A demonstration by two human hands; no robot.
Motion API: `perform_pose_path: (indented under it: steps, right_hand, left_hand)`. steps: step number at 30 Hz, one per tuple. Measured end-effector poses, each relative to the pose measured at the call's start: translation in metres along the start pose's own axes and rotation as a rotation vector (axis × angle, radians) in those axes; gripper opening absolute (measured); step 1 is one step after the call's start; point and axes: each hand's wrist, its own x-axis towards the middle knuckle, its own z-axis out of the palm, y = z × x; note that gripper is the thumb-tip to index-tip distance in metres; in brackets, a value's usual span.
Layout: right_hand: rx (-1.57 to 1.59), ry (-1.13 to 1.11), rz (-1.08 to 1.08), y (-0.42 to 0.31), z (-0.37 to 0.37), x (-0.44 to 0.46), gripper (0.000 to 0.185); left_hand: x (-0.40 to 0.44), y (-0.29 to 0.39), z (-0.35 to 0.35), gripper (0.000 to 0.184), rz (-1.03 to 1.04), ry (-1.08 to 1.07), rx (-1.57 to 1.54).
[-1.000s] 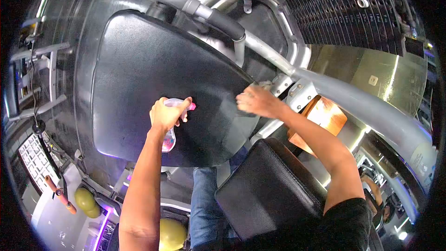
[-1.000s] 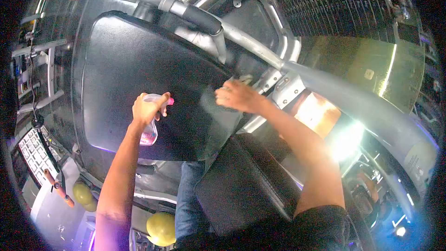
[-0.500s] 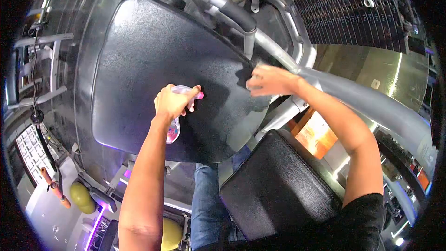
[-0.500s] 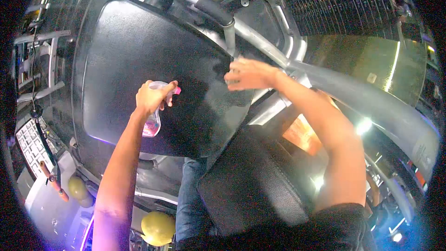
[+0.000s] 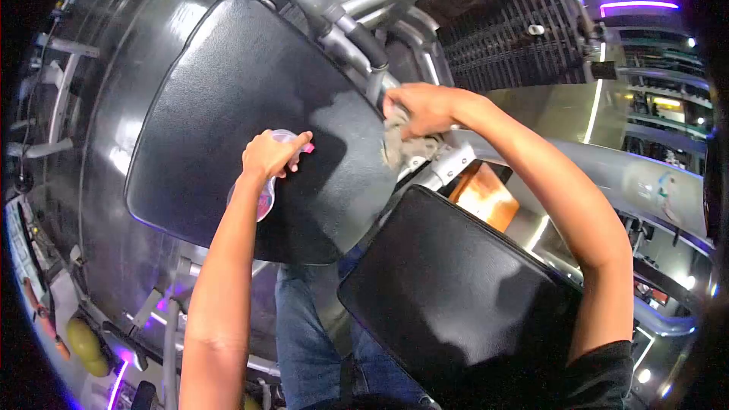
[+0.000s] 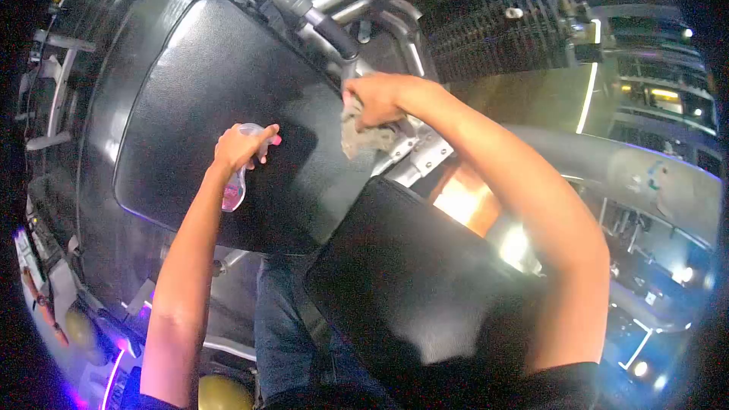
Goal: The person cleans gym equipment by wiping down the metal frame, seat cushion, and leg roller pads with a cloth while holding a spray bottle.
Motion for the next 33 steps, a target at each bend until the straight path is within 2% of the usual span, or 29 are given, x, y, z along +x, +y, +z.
perform_pose_path:
  steps: [1, 3, 5, 7, 9, 10, 12, 13, 15, 17, 19, 22, 25, 31, 33]
  right_hand:
    - [-0.001, -0.005, -0.056, 0.002, -0.003, -0.02, 0.057]
    - [0.137, -0.095, 0.055, -0.003, -0.006, -0.069, 0.057]
    - [0.228, -0.084, -0.1, 0.011, 0.01, -0.111, 0.056]
    - [0.269, -0.088, -0.092, -0.005, 0.013, -0.148, 0.055]
    - [0.194, -0.128, 0.034, -0.018, 0.019, -0.17, 0.056]
    - [0.231, -0.175, 0.22, -0.029, 0.02, -0.177, 0.056]
    - [0.248, -0.18, 0.243, -0.033, 0.024, -0.183, 0.056]
    - [0.284, -0.186, 0.264, -0.033, 0.025, -0.186, 0.057]
    - [0.237, -0.19, 0.223, -0.038, 0.023, -0.188, 0.058]
    - [0.242, -0.21, 0.254, -0.049, 0.022, -0.187, 0.057]
    - [0.218, -0.18, 0.218, -0.047, 0.03, -0.184, 0.052]
    - [0.075, 0.045, -0.072, -0.037, 0.048, -0.172, 0.039]
    - [-0.083, 0.065, -0.127, -0.045, 0.054, -0.146, 0.038]
    - [-0.258, 0.127, -0.239, -0.044, 0.079, -0.065, 0.033]
    - [-0.273, 0.111, -0.25, -0.048, 0.082, -0.059, 0.033]
  left_hand:
    - [-0.007, 0.003, 0.001, 0.052, 0.017, -0.004, -0.02]
    - [-0.03, 0.001, 0.006, 0.053, 0.137, 0.026, -0.031]
    - [-0.066, 0.004, 0.016, 0.05, 0.251, 0.034, -0.139]
    - [-0.099, 0.013, 0.028, 0.049, 0.321, 0.003, -0.184]
    - [-0.12, 0.021, 0.047, 0.049, 0.356, 0.052, -0.178]
    - [-0.126, 0.02, 0.067, 0.049, 0.352, 0.131, -0.254]
    - [-0.145, 0.031, 0.089, 0.048, 0.415, 0.358, -0.332]
    - [-0.149, 0.038, 0.09, 0.048, 0.414, 0.364, -0.346]
    - [-0.152, 0.048, 0.094, 0.05, 0.309, 0.24, -0.313]
    - [-0.155, 0.052, 0.098, 0.048, 0.286, 0.253, -0.324]
    - [-0.162, 0.051, 0.097, 0.045, 0.354, 0.329, -0.258]
    - [-0.173, 0.036, 0.097, 0.044, 0.338, 0.303, -0.314]
    - [-0.194, 0.02, 0.1, 0.045, 0.266, 0.297, -0.461]
    - [-0.231, 0.0, 0.132, 0.033, 0.265, 0.507, -0.614]
    - [-0.235, -0.002, 0.143, 0.028, 0.355, 0.749, -0.528]
